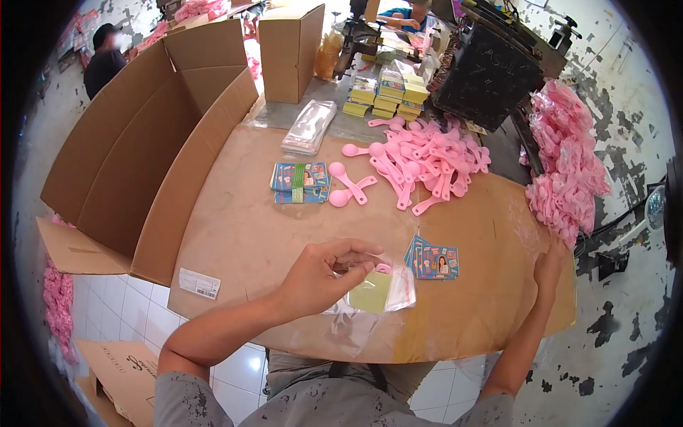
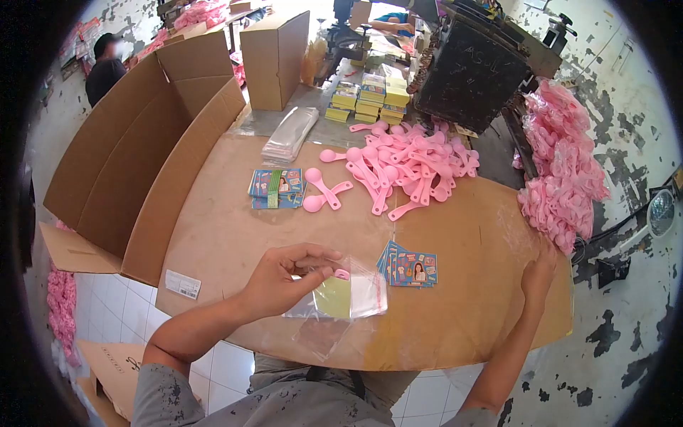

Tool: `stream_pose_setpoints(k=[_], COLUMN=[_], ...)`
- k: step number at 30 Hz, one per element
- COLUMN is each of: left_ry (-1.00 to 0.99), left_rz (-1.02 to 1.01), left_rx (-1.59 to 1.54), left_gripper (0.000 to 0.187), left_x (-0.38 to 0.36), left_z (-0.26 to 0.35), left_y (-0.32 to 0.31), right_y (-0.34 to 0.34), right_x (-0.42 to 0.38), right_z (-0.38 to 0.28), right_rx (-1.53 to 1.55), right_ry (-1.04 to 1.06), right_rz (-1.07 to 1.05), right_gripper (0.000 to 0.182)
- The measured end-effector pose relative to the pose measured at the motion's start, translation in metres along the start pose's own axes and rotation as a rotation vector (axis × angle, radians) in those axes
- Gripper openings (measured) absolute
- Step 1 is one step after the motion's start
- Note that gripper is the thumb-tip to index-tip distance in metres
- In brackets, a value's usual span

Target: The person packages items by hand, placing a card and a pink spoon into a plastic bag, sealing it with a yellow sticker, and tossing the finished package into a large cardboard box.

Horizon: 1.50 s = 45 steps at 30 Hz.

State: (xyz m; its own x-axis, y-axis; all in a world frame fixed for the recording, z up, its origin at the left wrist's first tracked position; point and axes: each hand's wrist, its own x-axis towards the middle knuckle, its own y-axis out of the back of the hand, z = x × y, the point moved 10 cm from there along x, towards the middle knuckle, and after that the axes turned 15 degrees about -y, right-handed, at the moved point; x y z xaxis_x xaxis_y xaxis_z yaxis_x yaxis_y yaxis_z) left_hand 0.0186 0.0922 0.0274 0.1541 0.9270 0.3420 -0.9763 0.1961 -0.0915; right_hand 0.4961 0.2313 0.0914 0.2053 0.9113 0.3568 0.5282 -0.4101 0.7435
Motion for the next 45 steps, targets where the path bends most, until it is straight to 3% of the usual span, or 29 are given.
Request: stream_pose_setpoints(k=[2,5,7,9,13,17,20,23,26,35,38,45], left_ry=[0.031,0.036,0.005,-0.001,0.012,-0.004,-0.044,0.038,0.040,0.011,-0.036,-0.159], left_rz=[-0.003,0.045,0.048,0.046,0.018,0.045,0.062,0.021,0.076,0.110,0.118,0.061], left_rx=[-0.027,-0.093,-0.096,-0.084,-0.024,-0.038,-0.046,0.066,0.021,0.027,0.038,0.145], left_gripper=[0.032,0.034,0.034,0.034,0.032,0.031,0.029,0.025,0.022,0.020,0.019,0.019], left_x=[0.003,0.005,0.005,0.005,0.004,0.003,0.004,0.002,0.003,0.003,0.003,0.006], left_z=[-0.007,-0.007,-0.006,-0.009,-0.011,-0.015,-0.008,-0.015,-0.014,-0.027,-0.022,-0.009], left_y=[-0.001,-0.003,-0.004,-0.003,0.000,0.006,0.007,0.010,0.009,0.016,0.016,0.015], right_y=[-0.002,-0.037,-0.082,-0.112,-0.141,-0.180,-0.184,-0.179,-0.179,-0.183,-0.180,-0.176], right_x=[-0.016,-0.045,-0.077,-0.119,-0.160,-0.162,-0.157,-0.150,-0.146,-0.144,-0.145,-0.144], right_z=[-0.018,-0.098,-0.151,-0.206,-0.266,-0.249,-0.246,-0.243,-0.236,-0.225,-0.227,-0.226], right_rx=[-0.473,-0.076,0.139,0.305,0.479,0.622,0.804,0.834,0.854,0.856,0.741,0.937], right_ry=[0.147,0.168,0.135,0.253,0.272,0.072,-0.036,-0.091,0.015,-0.065,-0.007,-0.007], right_rz=[0.234,-0.060,-0.460,-0.759,-0.907,-1.110,-1.152,-1.088,-1.006,-1.123,-1.146,-1.096], right_gripper=[0.052,0.045,0.041,0.041,0.039,0.028,0.019,0.014,0.012,0.011,0.010,0.010])
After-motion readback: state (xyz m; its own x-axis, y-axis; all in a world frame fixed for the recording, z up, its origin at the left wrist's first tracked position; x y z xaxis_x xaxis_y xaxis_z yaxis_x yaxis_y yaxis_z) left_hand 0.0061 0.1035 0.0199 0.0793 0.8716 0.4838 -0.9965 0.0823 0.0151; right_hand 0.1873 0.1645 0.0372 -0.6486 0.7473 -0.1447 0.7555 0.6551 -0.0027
